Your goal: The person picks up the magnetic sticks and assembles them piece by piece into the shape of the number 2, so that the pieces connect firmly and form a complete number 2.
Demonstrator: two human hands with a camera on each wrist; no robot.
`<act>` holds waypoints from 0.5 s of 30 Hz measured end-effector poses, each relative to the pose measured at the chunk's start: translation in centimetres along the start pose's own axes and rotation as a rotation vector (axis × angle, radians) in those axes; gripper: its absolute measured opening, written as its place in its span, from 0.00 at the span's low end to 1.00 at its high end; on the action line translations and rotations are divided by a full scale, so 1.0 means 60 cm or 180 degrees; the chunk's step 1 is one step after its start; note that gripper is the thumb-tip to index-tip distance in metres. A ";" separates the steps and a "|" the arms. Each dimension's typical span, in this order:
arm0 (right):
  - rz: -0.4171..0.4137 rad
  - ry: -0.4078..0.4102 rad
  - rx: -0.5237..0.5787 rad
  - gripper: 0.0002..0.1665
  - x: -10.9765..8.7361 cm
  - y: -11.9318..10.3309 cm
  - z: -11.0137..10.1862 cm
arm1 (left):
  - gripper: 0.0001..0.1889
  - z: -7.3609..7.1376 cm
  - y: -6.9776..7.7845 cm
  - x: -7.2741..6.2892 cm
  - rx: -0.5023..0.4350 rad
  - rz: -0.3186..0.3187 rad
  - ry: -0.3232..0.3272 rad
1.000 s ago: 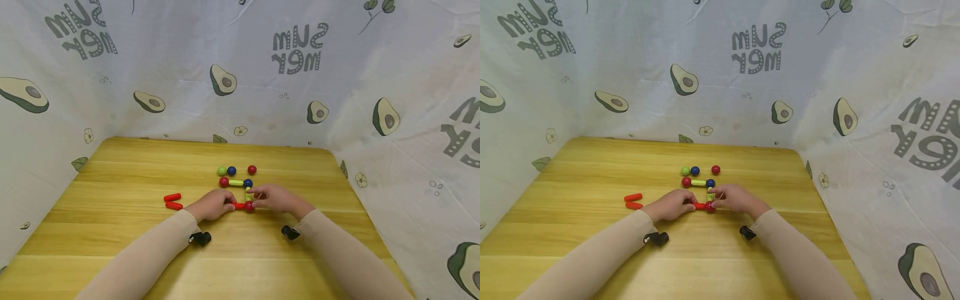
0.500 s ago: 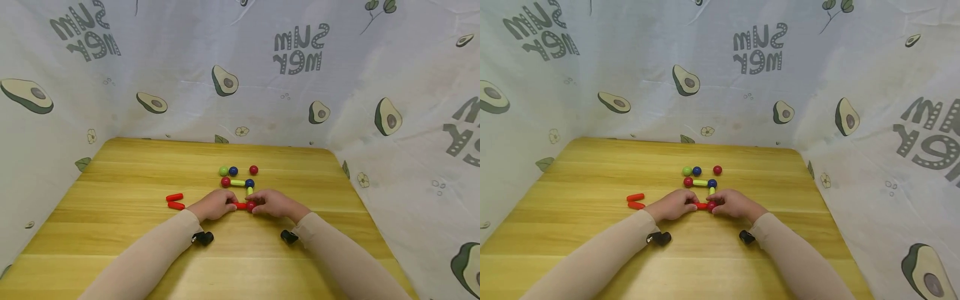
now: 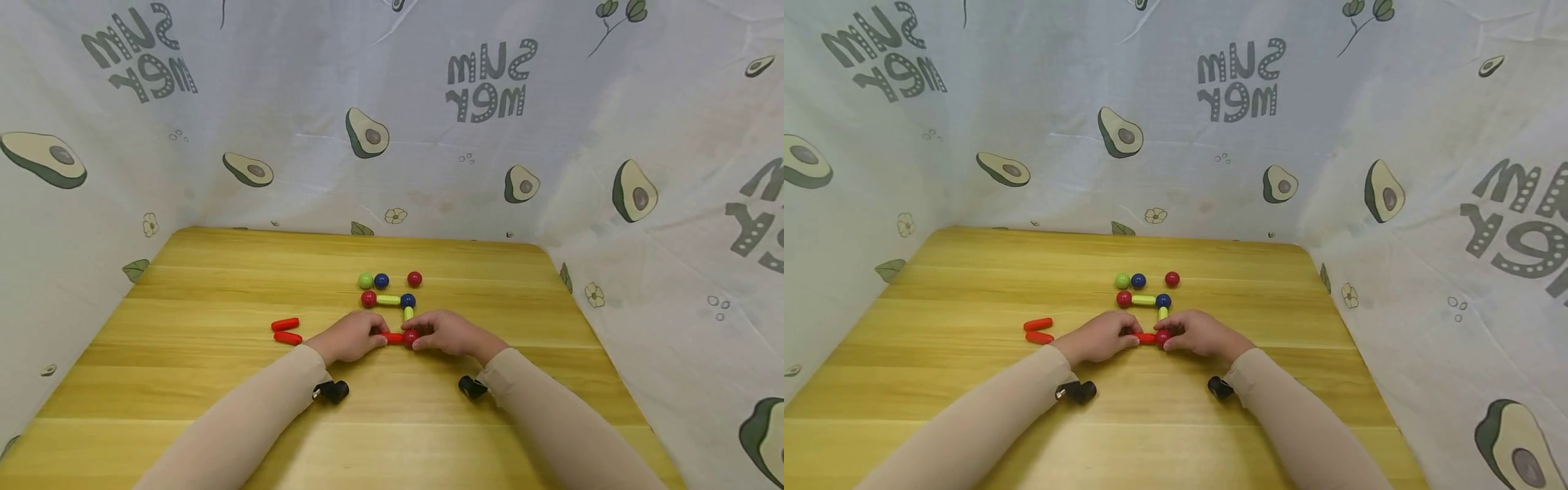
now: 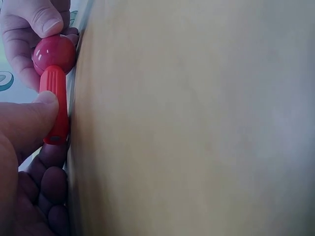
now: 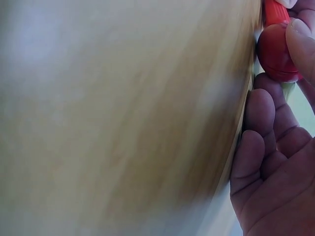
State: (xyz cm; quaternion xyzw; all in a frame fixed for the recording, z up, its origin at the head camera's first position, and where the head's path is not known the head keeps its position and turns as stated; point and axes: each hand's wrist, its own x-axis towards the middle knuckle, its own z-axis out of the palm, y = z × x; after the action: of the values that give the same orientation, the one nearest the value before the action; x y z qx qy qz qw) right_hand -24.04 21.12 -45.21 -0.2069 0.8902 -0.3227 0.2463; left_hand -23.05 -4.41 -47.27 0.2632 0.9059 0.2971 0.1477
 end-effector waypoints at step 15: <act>-0.0001 -0.0084 0.0121 0.22 0.004 0.002 0.000 | 0.10 -0.031 0.000 0.005 -0.0260 -0.0145 -0.0107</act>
State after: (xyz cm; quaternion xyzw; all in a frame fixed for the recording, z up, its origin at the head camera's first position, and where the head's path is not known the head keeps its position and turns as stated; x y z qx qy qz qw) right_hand -24.26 21.11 -45.37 -0.2065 0.8805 -0.3368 0.2619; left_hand -24.08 -5.05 -45.86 0.2413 0.8961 0.3259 0.1803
